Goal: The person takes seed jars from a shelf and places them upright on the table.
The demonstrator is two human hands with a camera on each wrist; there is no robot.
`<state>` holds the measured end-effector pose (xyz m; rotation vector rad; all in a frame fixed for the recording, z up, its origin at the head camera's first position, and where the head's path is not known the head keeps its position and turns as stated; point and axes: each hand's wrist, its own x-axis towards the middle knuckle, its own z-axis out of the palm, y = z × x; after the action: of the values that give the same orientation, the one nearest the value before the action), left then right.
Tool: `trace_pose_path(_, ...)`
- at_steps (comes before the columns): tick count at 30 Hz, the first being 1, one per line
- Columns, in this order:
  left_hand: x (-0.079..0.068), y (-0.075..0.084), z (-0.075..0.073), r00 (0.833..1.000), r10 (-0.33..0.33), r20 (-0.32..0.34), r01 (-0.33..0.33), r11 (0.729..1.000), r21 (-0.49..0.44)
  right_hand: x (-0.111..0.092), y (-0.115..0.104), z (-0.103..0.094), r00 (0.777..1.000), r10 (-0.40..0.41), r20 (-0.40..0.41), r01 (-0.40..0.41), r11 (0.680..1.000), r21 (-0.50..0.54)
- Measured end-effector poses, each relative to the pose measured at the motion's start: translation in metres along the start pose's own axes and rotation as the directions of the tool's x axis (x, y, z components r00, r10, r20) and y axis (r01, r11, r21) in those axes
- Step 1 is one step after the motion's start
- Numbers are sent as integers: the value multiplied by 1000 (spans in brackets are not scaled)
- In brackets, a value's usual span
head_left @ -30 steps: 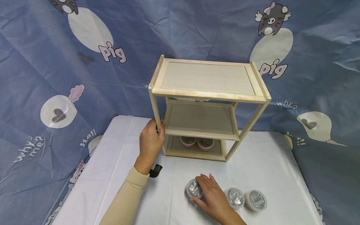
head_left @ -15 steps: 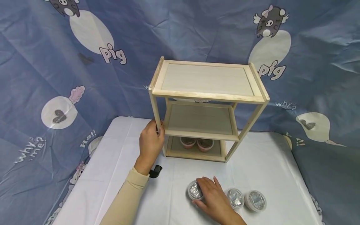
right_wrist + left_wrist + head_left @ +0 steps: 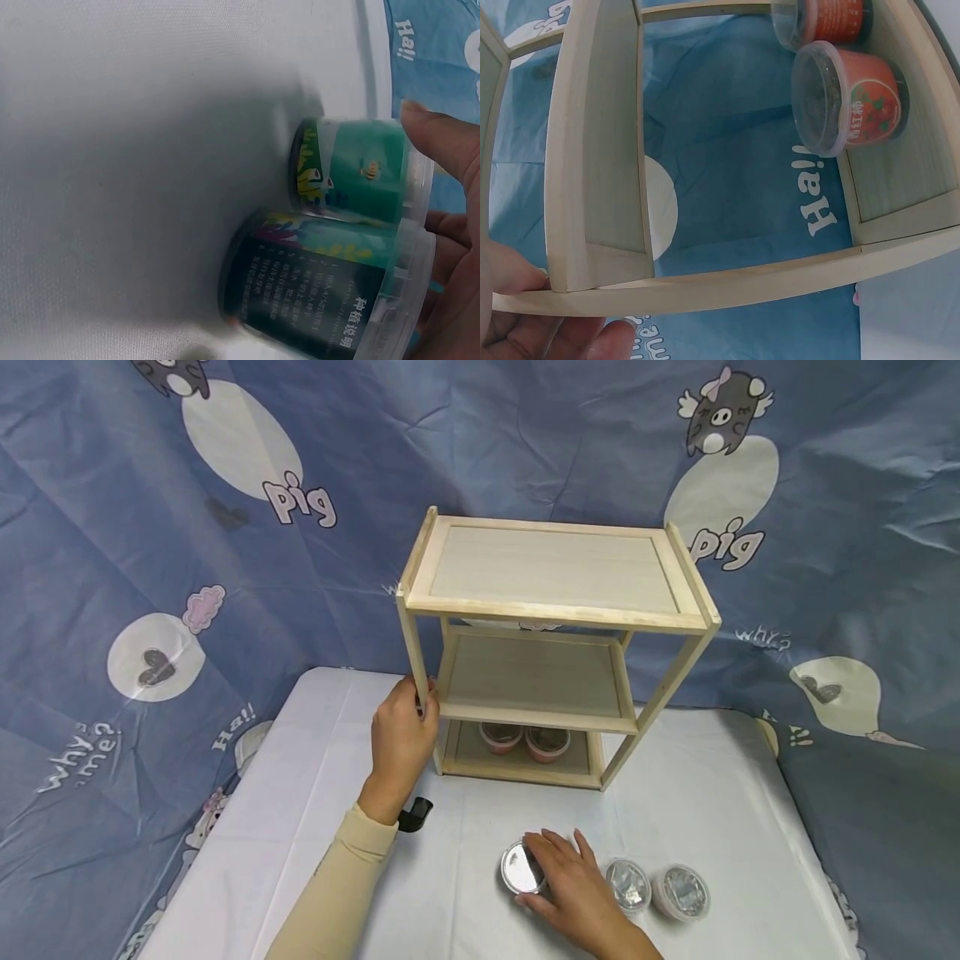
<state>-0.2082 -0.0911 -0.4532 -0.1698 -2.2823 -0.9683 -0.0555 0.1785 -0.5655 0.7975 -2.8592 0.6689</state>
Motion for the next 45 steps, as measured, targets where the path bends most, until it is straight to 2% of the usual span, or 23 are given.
trace_pose_path(8, 0, -1, 0, 1000, 0, 1, 0, 1000, -8, 1, 1, -2, 1000, 5, 18, -5, 1000, -1)
trace_pose_path(13, -1, 0, -1, 1000, 7, 7, -6, 1000, -12, 1, 3, -5, 1000, 18, 25, -19, 999, 38)
trace_pose_path(16, 0, 0, -1, 1000, 19, -5, -19, 1000, -18, 1, 5, -6, 1000, 7, -19, -6, 998, 58)
trace_pose_path(20, 1, 0, 0, 999, 31, -21, -31, 999, -19, 3, 6, -9, 990, -19, -140, 27, 998, 56)
trace_pose_path(26, 1, -1, 0, 1000, 25, -14, -26, 999, -20, 7, 6, -17, 945, -72, -319, 95, 994, 58)
trace_pose_path(29, 0, -2, 1, 1000, 25, -12, -25, 1000, -15, 9, 6, -21, 924, -91, -371, 128, 989, 75)
trace_pose_path(34, -1, -3, 1, 1000, 26, -14, -27, 1000, -15, 17, 11, -31, 914, -76, -397, 113, 991, 70)
trace_pose_path(45, -1, -2, 0, 1000, 7, 1, -7, 1000, -27, 31, 30, -50, 917, -2, -398, 30, 998, 64)
